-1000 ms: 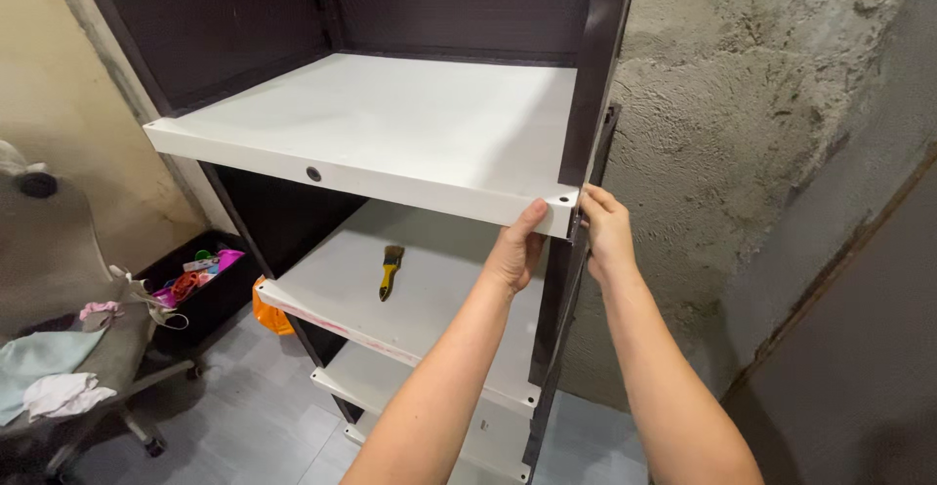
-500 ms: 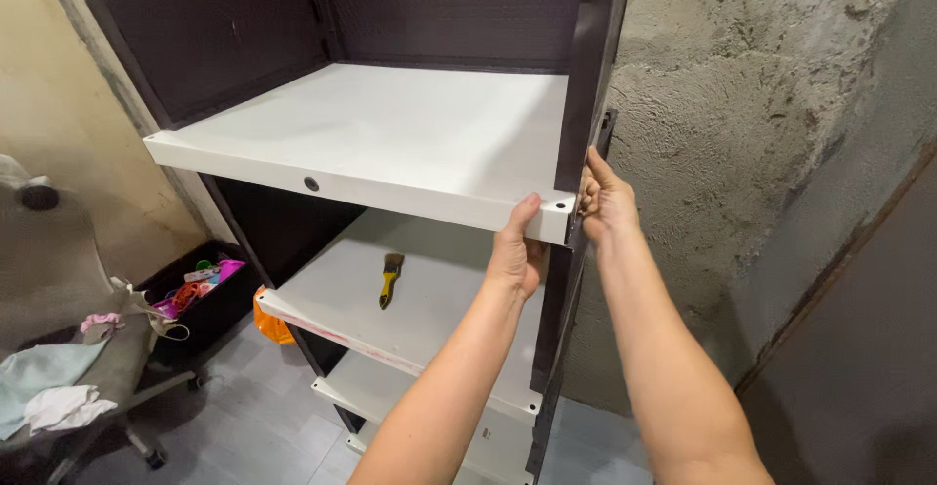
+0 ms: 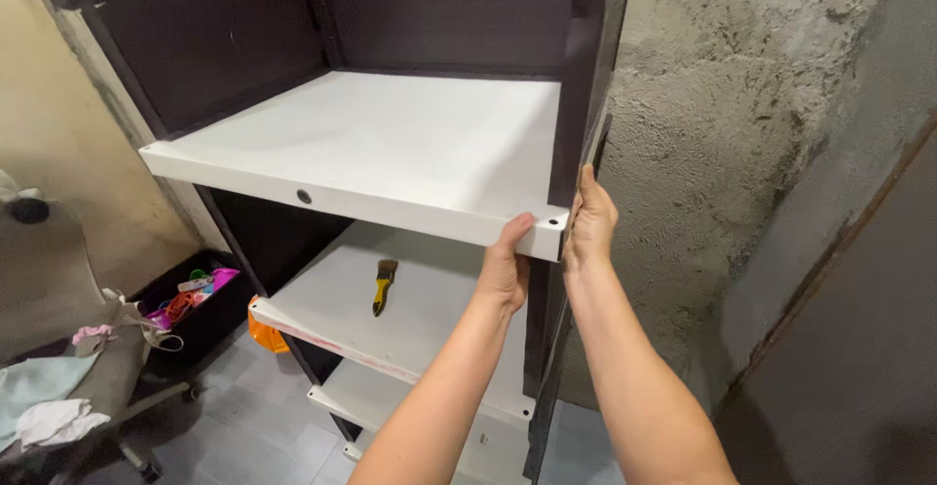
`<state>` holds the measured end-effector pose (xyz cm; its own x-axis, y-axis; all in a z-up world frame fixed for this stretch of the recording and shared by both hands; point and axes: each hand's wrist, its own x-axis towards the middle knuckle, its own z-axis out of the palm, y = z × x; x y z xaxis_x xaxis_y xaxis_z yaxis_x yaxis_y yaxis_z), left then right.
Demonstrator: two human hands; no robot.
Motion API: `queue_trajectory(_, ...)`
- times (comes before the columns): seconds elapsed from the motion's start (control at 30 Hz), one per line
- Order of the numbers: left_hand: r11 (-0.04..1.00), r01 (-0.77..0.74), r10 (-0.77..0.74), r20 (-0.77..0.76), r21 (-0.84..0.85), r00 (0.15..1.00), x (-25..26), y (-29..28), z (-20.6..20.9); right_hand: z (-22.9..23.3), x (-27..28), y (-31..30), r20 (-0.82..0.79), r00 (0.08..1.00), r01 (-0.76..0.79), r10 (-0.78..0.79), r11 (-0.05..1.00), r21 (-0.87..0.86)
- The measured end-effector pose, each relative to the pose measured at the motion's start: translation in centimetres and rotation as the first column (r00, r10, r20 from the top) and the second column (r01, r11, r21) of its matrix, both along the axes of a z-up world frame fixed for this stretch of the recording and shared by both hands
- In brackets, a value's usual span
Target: The person cleans the interior of a dark plastic storage unit with a brush, then removes several perforated trays from the unit and places them on a nearby bed. The person then lifts the unit and sets it back into place against the wall.
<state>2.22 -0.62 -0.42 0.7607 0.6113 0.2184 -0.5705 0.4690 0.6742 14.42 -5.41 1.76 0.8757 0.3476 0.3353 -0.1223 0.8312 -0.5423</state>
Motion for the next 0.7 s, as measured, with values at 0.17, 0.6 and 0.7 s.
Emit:
queue_trajectory(0.17,0.999,0.047,-0.047,0.039,0.012,0.998,-0.7,0.7,-0.2,-0.4,-0.2,0.5,0.021,0.999,-0.024,0.024,0.999,0.034)
queue_trajectory(0.6,0.988,0.055,-0.048,-0.057,0.142,0.997,1.7,2.4,-0.8,-2.2,2.0,-1.2,0.080,0.995,0.071,-0.052,0.962,-0.263)
queue_trajectory(0.7,0.987,0.073,-0.072,-0.017,0.142,0.997,1.6,2.2,-0.8,-2.2,1.2,-2.7,0.206,0.978,0.077,-0.030,0.972,-0.220)
